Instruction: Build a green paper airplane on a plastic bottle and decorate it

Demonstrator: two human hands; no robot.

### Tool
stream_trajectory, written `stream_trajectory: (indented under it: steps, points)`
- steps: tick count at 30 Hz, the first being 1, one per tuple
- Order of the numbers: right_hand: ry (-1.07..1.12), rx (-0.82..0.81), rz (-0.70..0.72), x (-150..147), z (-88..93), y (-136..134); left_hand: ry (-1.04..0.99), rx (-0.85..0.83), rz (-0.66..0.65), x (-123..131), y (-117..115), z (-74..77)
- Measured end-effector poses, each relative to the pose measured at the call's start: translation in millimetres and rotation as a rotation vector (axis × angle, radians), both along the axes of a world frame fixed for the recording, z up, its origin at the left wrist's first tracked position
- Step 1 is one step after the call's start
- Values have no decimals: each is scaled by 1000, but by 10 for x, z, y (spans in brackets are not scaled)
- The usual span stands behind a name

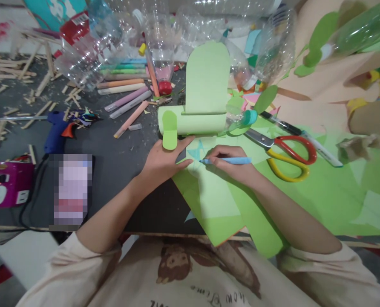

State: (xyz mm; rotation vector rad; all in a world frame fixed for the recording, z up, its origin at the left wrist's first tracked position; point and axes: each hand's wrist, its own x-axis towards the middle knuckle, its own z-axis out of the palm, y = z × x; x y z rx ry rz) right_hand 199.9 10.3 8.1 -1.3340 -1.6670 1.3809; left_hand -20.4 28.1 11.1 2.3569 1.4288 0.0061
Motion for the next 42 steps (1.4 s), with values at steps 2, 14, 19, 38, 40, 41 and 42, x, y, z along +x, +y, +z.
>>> stream_trajectory:
  steps: [2,14,19,38,40,41,42]
  points:
    - [0,-5,-8,0,5,4,13,0,5,4,-4,6]
    - [-9,-36,-61,-22,47,1,16,-67,20,23,22,41]
    - [-14,-21,-48,-8,48,2,9,-51,17,24,21,44]
    - [36,-8,-138,-5,9,21,5,-29,8,3,15,15]
    - [58,7,-189,-9,2,17,0,-33,12,1,16,12]
    - [64,12,-197,-11,-2,15,-3,-34,12,1,16,11]
    - [66,15,-196,-11,-4,14,-5,-34,11,0,17,10]
